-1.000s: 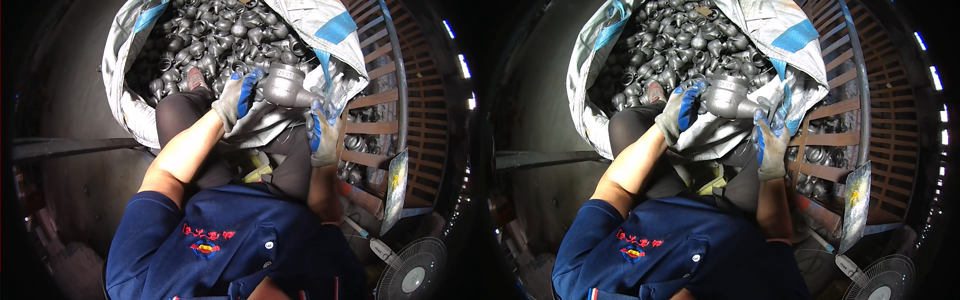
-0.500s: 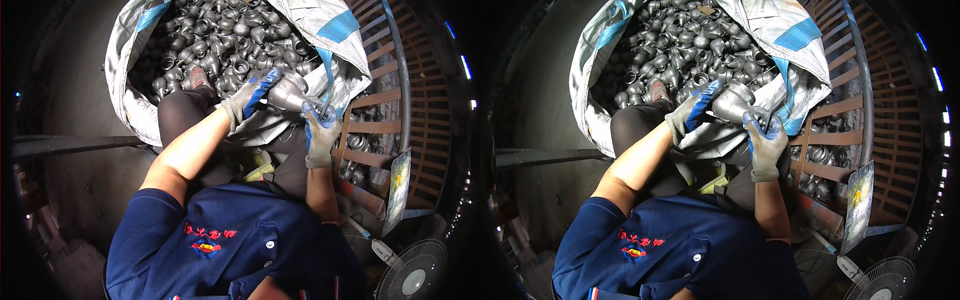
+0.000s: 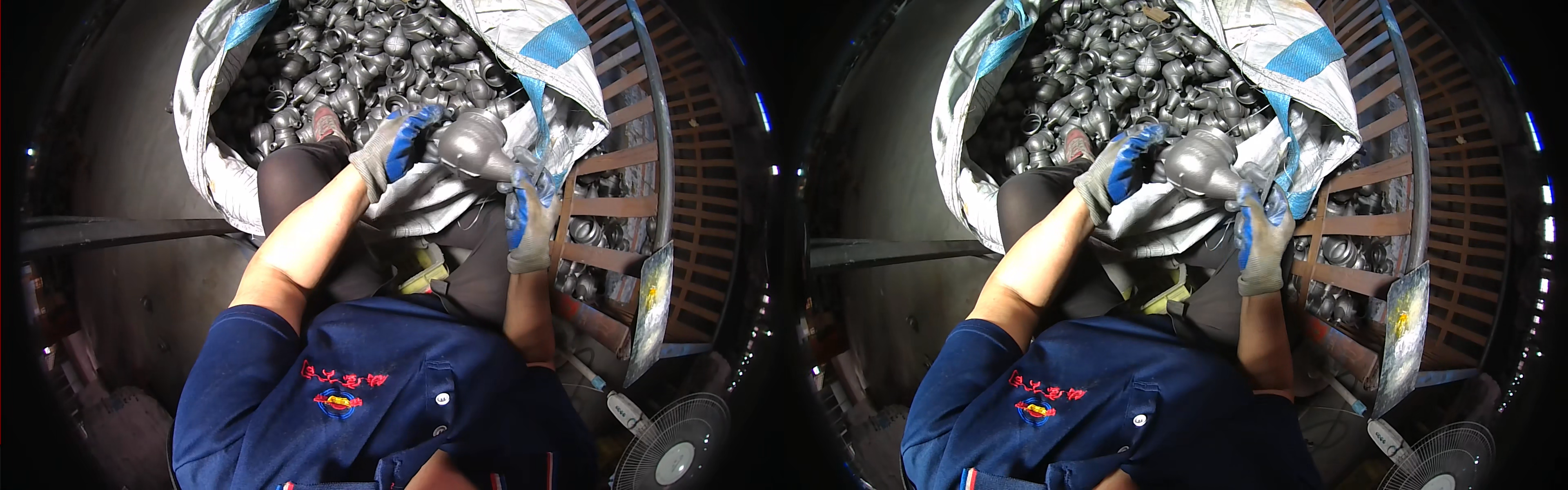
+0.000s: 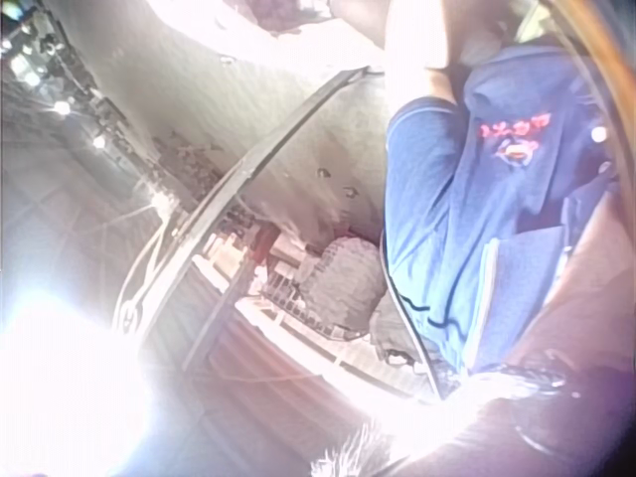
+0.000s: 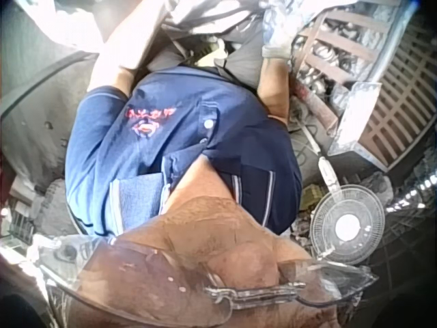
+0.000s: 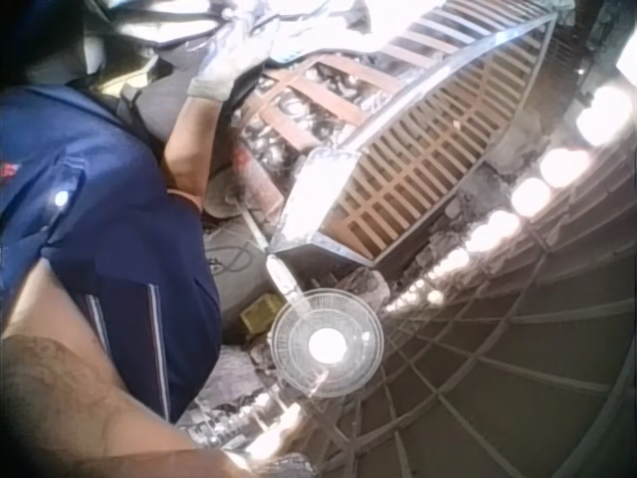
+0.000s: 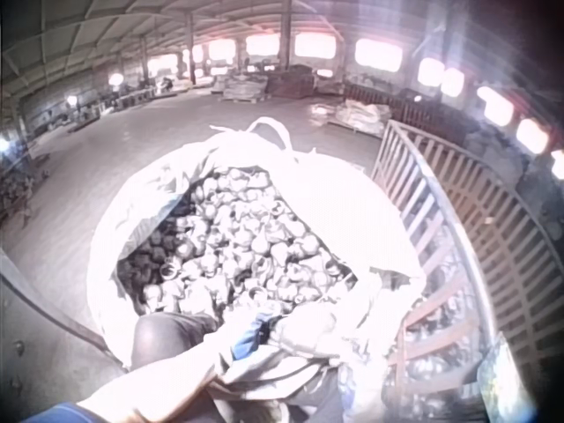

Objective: Inspecting and deburring metal casting parts from a large storage bag.

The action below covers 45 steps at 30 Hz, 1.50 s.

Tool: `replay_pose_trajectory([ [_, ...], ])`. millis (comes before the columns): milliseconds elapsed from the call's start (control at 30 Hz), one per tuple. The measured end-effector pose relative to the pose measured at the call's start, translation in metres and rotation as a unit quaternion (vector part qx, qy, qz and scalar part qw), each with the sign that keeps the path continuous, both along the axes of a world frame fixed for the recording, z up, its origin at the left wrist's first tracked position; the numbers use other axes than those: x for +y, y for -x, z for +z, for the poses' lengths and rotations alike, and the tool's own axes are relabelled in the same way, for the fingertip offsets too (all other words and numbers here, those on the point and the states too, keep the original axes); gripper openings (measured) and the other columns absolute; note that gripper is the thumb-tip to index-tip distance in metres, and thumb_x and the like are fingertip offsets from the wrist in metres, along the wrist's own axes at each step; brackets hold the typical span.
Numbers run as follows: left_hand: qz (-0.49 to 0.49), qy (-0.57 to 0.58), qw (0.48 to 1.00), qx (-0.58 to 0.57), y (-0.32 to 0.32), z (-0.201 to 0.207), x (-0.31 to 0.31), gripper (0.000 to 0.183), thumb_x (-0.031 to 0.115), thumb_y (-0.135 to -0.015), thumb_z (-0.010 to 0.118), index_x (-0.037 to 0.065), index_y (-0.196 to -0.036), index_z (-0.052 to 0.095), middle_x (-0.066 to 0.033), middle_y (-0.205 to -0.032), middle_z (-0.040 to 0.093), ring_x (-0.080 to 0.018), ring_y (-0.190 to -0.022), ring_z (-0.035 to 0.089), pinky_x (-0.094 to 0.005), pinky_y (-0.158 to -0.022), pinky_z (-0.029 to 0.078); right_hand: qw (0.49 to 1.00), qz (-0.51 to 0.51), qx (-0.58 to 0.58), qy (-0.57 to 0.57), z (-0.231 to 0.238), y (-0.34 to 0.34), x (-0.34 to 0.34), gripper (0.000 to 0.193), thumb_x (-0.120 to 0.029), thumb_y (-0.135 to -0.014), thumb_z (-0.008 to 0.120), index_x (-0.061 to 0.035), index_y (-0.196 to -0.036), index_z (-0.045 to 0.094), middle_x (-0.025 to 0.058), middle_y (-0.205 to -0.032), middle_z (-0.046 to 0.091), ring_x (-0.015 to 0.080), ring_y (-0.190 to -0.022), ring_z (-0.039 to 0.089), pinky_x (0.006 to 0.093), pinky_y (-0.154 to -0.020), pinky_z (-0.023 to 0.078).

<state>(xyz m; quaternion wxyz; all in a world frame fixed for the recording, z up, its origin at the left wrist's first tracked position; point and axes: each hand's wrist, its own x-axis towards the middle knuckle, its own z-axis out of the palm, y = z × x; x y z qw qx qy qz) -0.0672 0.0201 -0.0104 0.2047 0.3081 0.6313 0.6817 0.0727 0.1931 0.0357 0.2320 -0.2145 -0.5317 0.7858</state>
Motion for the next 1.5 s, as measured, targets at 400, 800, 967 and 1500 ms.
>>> replay_pose_trajectory([
  [400,0.045,0.086,0.986,-0.132,-0.015,0.042,0.000,0.035,0.032,-0.095,0.040,0.002,-0.100,0.059,-0.0006,-0.068,0.053,-0.0067,-0.052,0.046,-0.0217,-0.045,0.038,0.971,-0.005,-0.184,0.155,-0.030,-0.009,0.004,0.031,-0.038,-0.086,0.058,-0.0108,-0.076,0.050,0.0066,-0.051,0.053,0.0092,-0.029,0.035,0.0219,-0.028,0.022],
  [800,0.058,0.067,0.977,-0.196,-0.032,0.106,0.042,0.016,0.012,-0.080,0.065,0.003,-0.094,0.065,-0.0022,-0.081,0.063,-0.0073,-0.066,0.054,-0.0208,-0.054,0.044,0.939,0.129,-0.033,0.317,-0.056,-0.038,0.029,0.032,-0.043,-0.090,0.048,-0.0109,-0.088,0.052,0.0143,-0.063,0.057,0.0135,-0.034,0.043,0.0217,-0.028,0.032],
  [967,0.020,0.011,1.000,0.017,-0.012,0.155,0.071,0.022,0.004,-0.083,0.056,-0.003,-0.103,0.060,-0.0061,-0.091,0.061,-0.0139,-0.081,0.060,-0.0218,-0.067,0.050,0.938,0.212,-0.024,0.274,-0.058,-0.050,0.016,0.041,-0.042,-0.091,0.047,-0.0039,-0.100,0.058,0.0074,-0.060,0.056,0.0072,-0.034,0.037,0.0193,-0.031,0.028],
  [1500,-0.027,-0.117,0.970,-0.209,-0.100,0.190,0.321,0.012,0.010,-0.078,0.065,0.003,-0.088,0.066,-0.0085,-0.076,0.064,-0.0171,-0.067,0.060,-0.0300,-0.062,0.050,0.860,0.348,-0.092,0.363,-0.104,-0.065,0.031,0.029,-0.025,-0.092,0.045,-0.0018,-0.105,0.056,0.0037,-0.061,0.056,0.0089,-0.037,0.041,0.0208,-0.032,0.031],
])
